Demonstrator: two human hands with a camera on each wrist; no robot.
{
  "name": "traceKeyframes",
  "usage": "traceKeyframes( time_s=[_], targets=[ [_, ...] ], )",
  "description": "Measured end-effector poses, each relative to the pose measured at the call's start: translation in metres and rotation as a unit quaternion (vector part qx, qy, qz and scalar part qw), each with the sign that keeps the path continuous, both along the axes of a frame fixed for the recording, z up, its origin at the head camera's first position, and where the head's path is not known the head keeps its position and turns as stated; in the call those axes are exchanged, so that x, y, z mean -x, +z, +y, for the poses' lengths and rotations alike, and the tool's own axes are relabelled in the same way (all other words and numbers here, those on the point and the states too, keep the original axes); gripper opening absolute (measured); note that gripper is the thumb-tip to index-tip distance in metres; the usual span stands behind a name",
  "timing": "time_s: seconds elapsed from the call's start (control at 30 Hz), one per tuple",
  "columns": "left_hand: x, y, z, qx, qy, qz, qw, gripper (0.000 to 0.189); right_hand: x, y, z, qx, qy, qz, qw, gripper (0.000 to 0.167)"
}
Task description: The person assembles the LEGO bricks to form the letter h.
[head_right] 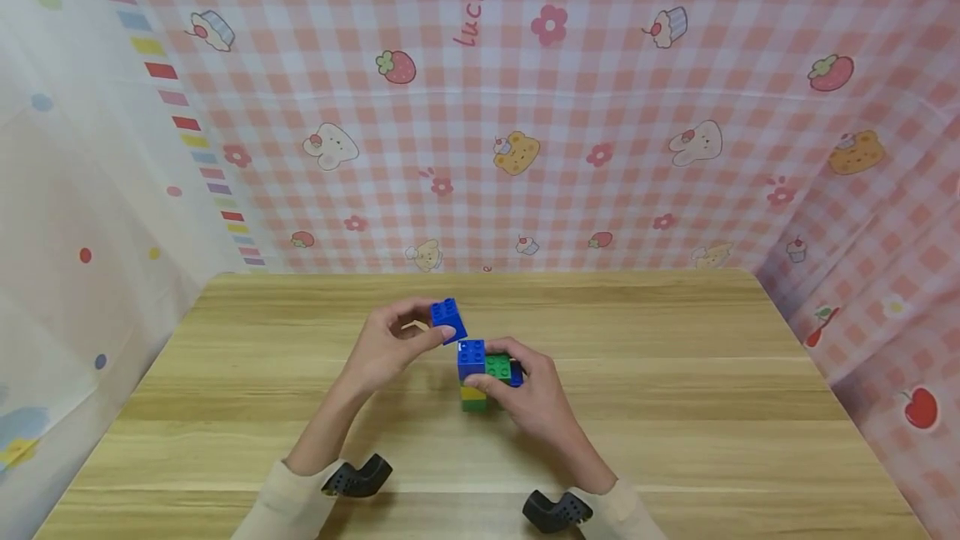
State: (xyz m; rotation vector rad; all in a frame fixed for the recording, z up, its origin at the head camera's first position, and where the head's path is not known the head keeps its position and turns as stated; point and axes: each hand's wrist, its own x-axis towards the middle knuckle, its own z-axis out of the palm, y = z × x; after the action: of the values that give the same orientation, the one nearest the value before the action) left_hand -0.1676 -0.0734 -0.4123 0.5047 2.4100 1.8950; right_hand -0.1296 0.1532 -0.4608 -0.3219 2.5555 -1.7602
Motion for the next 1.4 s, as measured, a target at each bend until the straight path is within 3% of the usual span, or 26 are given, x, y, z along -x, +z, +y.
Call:
traceKeyframes(
  time_s=[0.37,0.8,1.07,1.4],
  targets=[
    [-0.008,0.003,0.009,-0.021,-0.054,0.026,0.9980,0.031,-0.001,-0.001,0.000,0.003,0.001,0.003,1.0000,0.031],
    [-0.010,0.005,0.014,0.006,-0.075,0.064,0.9951,0.031,0.000,-0.001,0.000,-0.001,-0.003,0.004,1.0000,0.032],
    [-0.010,0.005,0.013,0.008,-0.083,0.067,0.9943,0.029,0.000,-0.001,0.000,-0.001,0.004,0.010,0.9999,0.031],
    [-0.012,0.005,0.012,0.005,-0.095,0.045,0.9944,0.026,-0.001,0.000,0.000,0.003,0.004,0.018,0.9998,0.031]
  ],
)
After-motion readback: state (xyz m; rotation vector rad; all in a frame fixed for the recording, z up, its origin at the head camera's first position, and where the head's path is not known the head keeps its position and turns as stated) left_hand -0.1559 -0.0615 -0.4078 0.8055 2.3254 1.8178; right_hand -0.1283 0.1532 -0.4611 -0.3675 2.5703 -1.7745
